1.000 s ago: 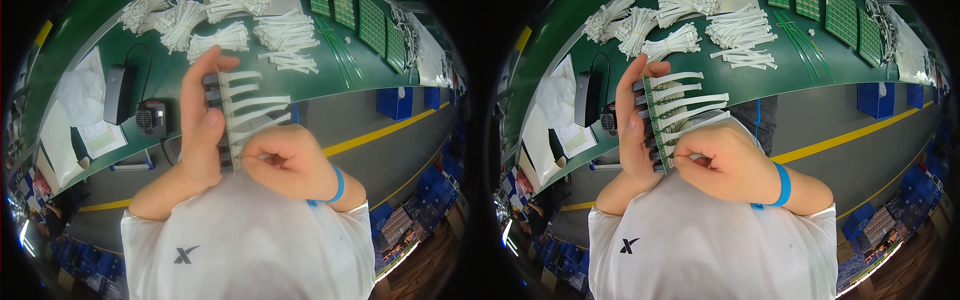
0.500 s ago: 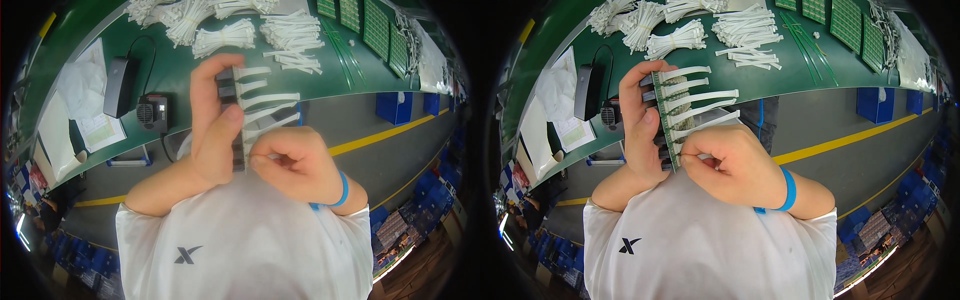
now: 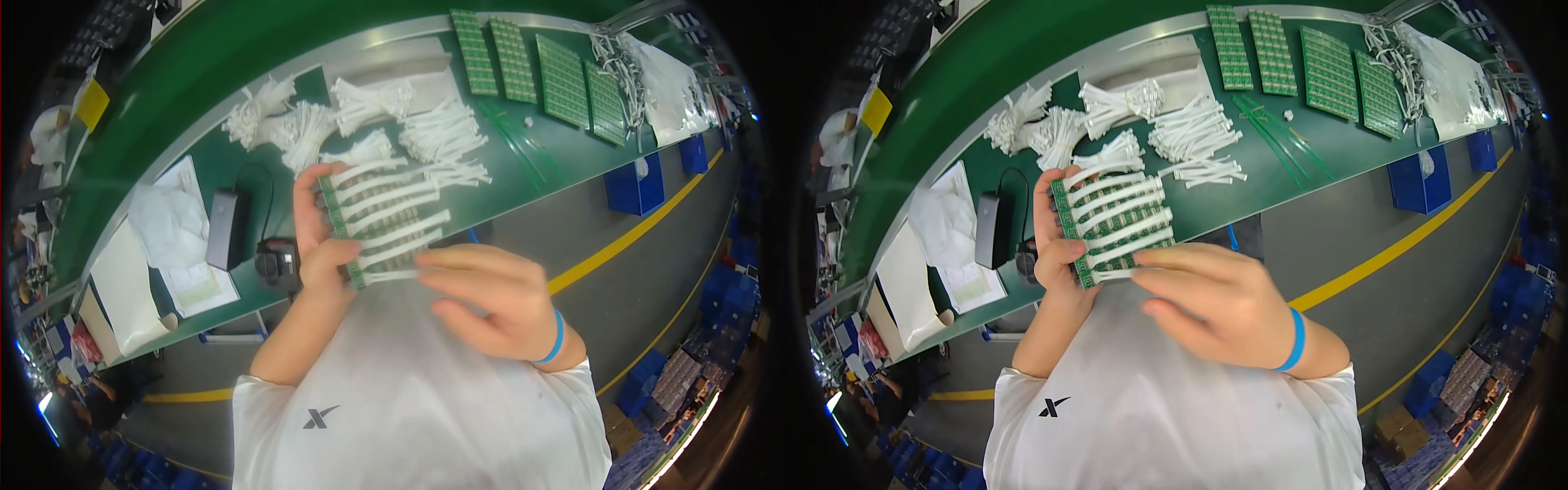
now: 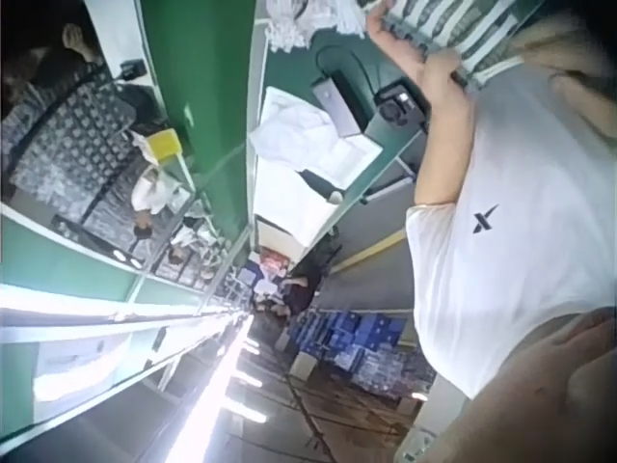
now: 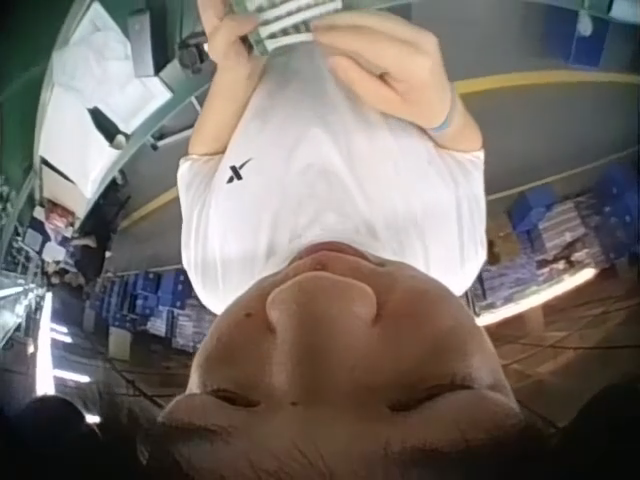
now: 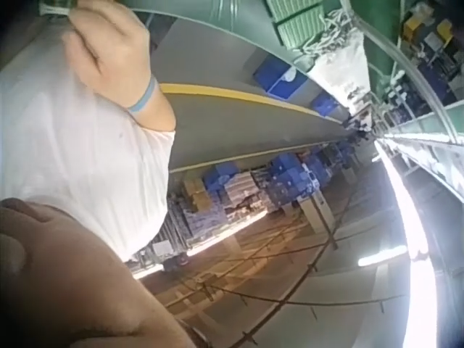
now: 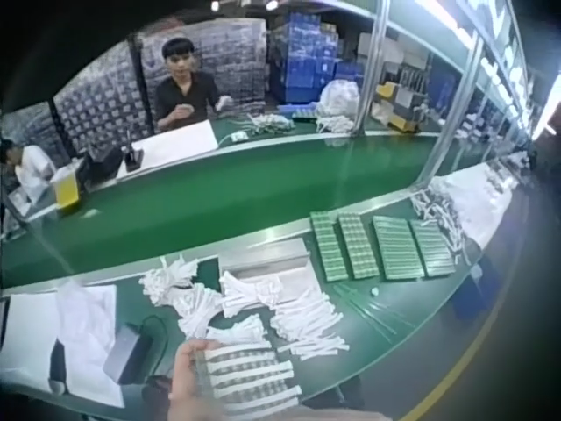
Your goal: Manually attaching white plastic diffusers or connectors onto green LED circuit strips at a factory workbench.
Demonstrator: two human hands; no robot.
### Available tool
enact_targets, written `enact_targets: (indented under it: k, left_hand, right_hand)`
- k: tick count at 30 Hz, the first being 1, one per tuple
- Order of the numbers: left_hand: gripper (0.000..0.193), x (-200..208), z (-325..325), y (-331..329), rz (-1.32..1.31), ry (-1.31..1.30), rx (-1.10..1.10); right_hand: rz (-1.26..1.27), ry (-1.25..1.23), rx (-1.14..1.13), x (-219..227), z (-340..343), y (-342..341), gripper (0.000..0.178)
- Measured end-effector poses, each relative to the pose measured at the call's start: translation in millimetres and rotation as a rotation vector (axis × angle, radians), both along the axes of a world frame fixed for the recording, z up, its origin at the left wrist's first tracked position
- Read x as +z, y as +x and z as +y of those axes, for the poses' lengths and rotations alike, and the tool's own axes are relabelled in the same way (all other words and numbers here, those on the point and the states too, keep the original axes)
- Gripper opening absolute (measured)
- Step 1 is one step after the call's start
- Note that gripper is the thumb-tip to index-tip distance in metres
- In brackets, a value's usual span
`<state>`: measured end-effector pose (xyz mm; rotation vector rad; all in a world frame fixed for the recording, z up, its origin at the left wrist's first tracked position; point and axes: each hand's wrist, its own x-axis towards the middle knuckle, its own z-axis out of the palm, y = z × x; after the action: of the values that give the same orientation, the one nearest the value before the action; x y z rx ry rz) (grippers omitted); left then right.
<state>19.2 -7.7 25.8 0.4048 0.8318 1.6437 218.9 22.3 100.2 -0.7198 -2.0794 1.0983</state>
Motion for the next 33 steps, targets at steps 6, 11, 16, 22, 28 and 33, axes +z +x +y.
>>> enact_targets:
  k: [6, 11, 16, 22, 28, 33]
  left_hand:
    - [0.086, -30.3, 7.1, -8.6, -0.311, 0.258, -0.131]
    - [0.089, -35.4, 14.3, -6.1, -0.216, 0.287, -0.273]
    - [0.077, -33.7, 5.8, -12.3, 0.065, 0.054, -0.268]
    - [0.045, -63.8, 1.5, -7.2, 0.816, -0.162, -0.141]
    - [0.043, -60.1, -0.5, 2.0, 0.709, -0.255, -0.066]
    - [0.042, -65.9, 2.8, 4.2, 0.962, -0.253, -0.059]
  right_hand:
    - [0.310, -0.507, -0.541, -81.0, 22.3, 30.1, 0.043]
    - [0.705, -1.492, -0.229, -110.5, 1.7, 3.4, 0.041]
    - [0.657, -1.166, -0.483, -111.1, 6.9, 5.0, 0.029]
    - [0.442, -0.844, -0.442, -110.2, 8.2, 18.4, 0.024]
    - [0.582, -1.010, -0.479, -98.5, 4.3, 13.8, 0.027]
    - [0.477, -0.872, -0.523, -119.0, 11.0, 20.1, 0.027]
